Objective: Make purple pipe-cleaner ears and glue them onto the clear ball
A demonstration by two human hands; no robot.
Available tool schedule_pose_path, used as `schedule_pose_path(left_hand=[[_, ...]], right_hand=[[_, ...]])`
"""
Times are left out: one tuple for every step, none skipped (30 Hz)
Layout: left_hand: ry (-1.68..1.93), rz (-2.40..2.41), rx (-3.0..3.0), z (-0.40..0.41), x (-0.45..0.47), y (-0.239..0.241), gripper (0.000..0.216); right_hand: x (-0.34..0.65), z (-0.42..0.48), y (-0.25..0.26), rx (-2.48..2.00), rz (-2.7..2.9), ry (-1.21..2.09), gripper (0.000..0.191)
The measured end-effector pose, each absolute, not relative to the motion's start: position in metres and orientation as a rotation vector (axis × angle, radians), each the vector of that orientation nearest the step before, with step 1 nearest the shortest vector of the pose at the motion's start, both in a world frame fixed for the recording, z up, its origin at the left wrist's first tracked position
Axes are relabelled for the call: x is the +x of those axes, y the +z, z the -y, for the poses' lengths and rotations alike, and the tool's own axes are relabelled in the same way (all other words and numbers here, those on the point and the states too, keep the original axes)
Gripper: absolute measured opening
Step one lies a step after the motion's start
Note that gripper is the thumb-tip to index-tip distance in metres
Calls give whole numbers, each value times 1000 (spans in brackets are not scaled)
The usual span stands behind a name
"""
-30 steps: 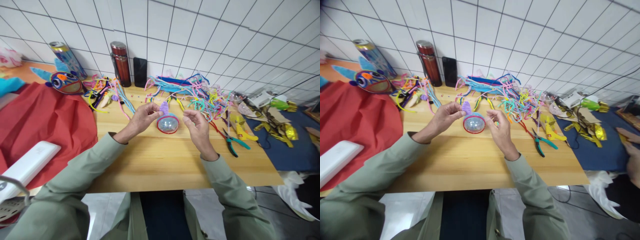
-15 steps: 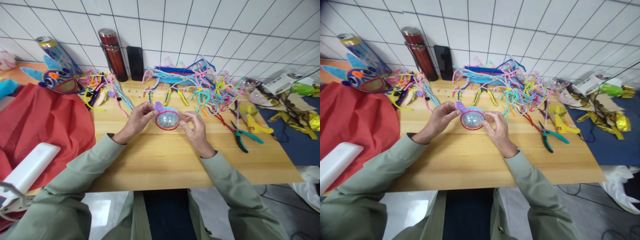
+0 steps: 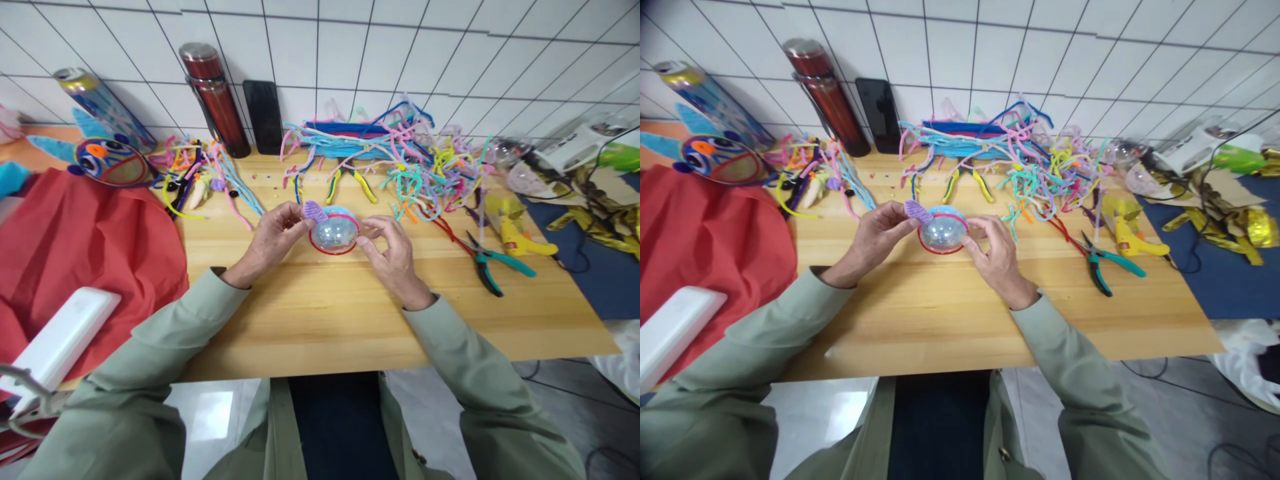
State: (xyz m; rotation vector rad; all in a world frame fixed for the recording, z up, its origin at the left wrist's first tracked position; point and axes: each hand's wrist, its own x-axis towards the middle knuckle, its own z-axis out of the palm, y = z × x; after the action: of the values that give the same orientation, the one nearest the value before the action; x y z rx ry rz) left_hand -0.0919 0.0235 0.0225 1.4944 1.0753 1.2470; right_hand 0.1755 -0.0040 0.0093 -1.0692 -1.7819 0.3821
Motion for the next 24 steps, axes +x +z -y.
schedule_pose_path(left_hand=[[1248,-1074,1489,-23,-92,23,44],[1248,-1072,1482,-23,-91,24,45],[1248,-1070,1475,-23,-91,25,46],[1248,-1064,1469,-23,-91,26,47],[1248,-1056,1465,-23,-91,26,48],[1250,-1047,1461,-22,-90,26,48],[1250,-1037,1461,-22,-90,26,48],[1250,-1029,1463,-22,-90,26,48],[1250,-1025,1466,-22,-89,25,48],[1249,-1025,1468,-22,-89,25,48],[1247,-1026,1470,-22,-89,25,48],[1248,-1027,1470,-22,-89,24,48],[1250,-1024,1470,-22,-89,24,48],[1254,-1021,1470,-22,-89,23,48],[1257,-1015,1472,-22,-89,23,47],[1262,-1014,1475,-23,-89,22,46],[1267,-1019,1482,-23,-90,22,45],[1269,-1029,1492,-23,-90,21,45],[1270,-1041,1504,-23,-91,20,44],[1272,-1054,1518,-24,-91,19,43],[1273,-1063,1532,-24,-92,18,43],[1274,-1066,1543,-25,-92,17,43],[1277,-1063,1551,-25,-92,16,42],[1280,-1059,1554,-26,-92,15,42]], right_hand=[[175,4,9,-1067,1784,375,26],[175,4,9,-1063,1786,368,26],[175,4,9,-1056,1786,359,26],[176,4,9,-1050,1786,353,25],[176,4,8,-1047,1786,349,25],[176,4,8,-1047,1787,347,25],[176,4,8,-1052,1788,349,25],[176,4,7,-1058,1792,352,26],[176,4,7,-1065,1796,356,27],[176,4,6,-1070,1800,361,28],[176,5,6,-1071,1803,364,28],[176,5,6,-1067,1804,366,28],[175,5,6,-1061,1804,367,28],[175,5,6,-1055,1804,368,27],[175,5,6,-1051,1804,368,27],[176,5,5,-1051,1806,369,27],[176,5,5,-1056,1809,368,28],[176,5,5,-1063,1814,366,28],[176,4,5,-1069,1818,359,29],[176,4,5,-1071,1823,349,30],[176,4,4,-1069,1828,337,30],[176,4,3,-1062,1831,325,30],[176,4,3,-1053,1833,314,30],[176,4,2,-1046,1833,307,29]])
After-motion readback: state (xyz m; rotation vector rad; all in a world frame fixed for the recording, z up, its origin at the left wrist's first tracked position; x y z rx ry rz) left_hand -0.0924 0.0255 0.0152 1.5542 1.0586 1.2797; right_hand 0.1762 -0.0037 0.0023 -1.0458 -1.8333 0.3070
